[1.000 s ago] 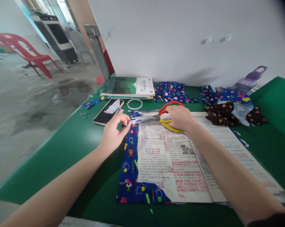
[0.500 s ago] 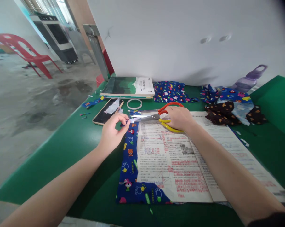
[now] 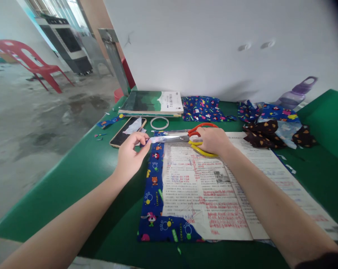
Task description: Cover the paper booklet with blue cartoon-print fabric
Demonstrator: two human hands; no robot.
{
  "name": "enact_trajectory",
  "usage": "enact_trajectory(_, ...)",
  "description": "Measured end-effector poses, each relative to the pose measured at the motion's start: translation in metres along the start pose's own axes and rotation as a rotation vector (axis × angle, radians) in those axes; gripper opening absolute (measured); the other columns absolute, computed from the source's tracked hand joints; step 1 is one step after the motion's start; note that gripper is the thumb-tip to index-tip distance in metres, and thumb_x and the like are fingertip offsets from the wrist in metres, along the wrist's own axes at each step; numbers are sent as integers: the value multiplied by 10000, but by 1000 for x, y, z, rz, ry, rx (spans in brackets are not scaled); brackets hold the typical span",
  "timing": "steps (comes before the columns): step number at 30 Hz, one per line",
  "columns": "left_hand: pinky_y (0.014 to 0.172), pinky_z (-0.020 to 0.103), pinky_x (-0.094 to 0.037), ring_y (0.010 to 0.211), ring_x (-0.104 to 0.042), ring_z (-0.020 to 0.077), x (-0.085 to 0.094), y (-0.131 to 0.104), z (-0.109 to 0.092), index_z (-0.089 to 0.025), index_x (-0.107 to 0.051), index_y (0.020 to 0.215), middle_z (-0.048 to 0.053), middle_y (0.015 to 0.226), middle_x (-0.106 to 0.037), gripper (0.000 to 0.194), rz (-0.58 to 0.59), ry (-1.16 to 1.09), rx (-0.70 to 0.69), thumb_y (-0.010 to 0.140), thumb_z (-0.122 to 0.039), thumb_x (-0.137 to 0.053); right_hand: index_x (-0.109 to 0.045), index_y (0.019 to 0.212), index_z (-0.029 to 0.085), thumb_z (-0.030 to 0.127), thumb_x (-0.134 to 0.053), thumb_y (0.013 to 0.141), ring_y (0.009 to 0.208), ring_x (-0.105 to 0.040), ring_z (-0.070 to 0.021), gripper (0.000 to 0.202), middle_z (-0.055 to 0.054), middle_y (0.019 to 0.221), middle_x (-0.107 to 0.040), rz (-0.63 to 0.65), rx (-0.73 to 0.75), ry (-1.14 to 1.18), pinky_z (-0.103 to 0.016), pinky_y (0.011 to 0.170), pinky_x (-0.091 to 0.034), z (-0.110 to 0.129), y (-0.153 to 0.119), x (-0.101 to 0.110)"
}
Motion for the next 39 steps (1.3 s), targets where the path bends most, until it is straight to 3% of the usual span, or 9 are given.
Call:
enact_trajectory(8, 758, 277, -468, 794, -614, 134, 1, 1, 10, -188, -431, 723, 4, 900, -603, 189, -12, -3, 85, 819, -203, -594, -578, 952, 165, 605, -410, 795, 712, -623, -239, 496, -82, 843, -698, 9, -5, -35, -305, 490, -256, -1, 0, 0)
enact_trajectory(15, 651, 255, -507, 597, -619, 81, 4, 2, 14, -183, -429, 724, 4, 945, -563, 204, -37, -103, 167, 827, -237, -597, -581, 926, 171, 629, -399, 781, 668, -610, -232, 514, -78, 821, -699, 39, -25, -34, -305, 485, -239, -2, 0, -4)
enact_trajectory(20, 698, 285, -554, 746, -694, 150, 16, 4, 20, -193, -423, 755, 15, 991, -532, 209, -216, -219, 173, 827, -253, -610, -575, 893, 177, 611, -424, 774, 664, -600, -226, 474, -73, 811, -695, -21, -55, -7, -300, 482, -212, -5, -3, -2)
enact_trajectory(26, 906, 390, -523, 992, -645, 199, 33, 7, 39, -196, -450, 761, -15, 921, -584, 213, -393, -295, 212, 810, -273, -643, -569, 880, 173, 573, -405, 799, 614, -553, -210, 440, -72, 697, -644, -135, -221, 29, -304, 503, -221, -20, -6, 3)
enact_trajectory(28, 988, 412, -471, 1070, -608, 209, 33, 7, 48, -196, -499, 842, 1, 972, -607, 181, -368, -272, 251, 791, -257, -661, -570, 882, 168, 565, -411, 800, 609, -543, -209, 436, -75, 686, -636, -159, -277, 52, -307, 511, -229, -25, -7, 3)
enact_trajectory(30, 1052, 428, -414, 1156, -553, 227, 28, 7, 56, -204, -530, 991, 59, 1178, -560, 286, -293, -200, 282, 755, -224, -691, -569, 890, 163, 566, -423, 794, 609, -541, -213, 440, -79, 682, -631, -185, -330, 65, -308, 516, -233, -31, -9, 3)
enact_trajectory(32, 1051, 436, -418, 1219, -496, 255, 21, 5, 60, -226, -517, 1123, 105, 1406, -348, 440, -197, -64, 304, 727, -211, -710, -568, 895, 160, 554, -430, 796, 621, -547, -222, 429, -84, 679, -628, -231, -374, 59, -311, 526, -241, -37, -11, 4)
enact_trajectory(35, 993, 443, -470, 1303, -383, 303, 15, 3, 55, -245, -473, 1212, 116, 1489, -108, 511, -99, 134, 257, 746, -222, -683, -564, 884, 157, 485, -454, 804, 684, -569, -238, 355, -99, 727, -637, -322, -399, 37, -318, 550, -269, -42, -14, 7)
enact_trajectory(39, 1071, 509, -352, 1362, -270, 301, 0, 4, 28, -226, -462, 1218, 121, 1441, -250, 416, 73, 308, 47, 824, -235, -594, -560, 861, 157, 455, -470, 803, 735, -580, -245, 316, -114, 776, -641, -367, -439, 50, -323, 573, -311, -48, -16, 5)
Point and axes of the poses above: each hand's wrist, its own y-axis towards the middle knuckle, its own x-axis out of the back of the hand, z = x × y, the point moved 7 cm from there along y, towards the middle knuckle
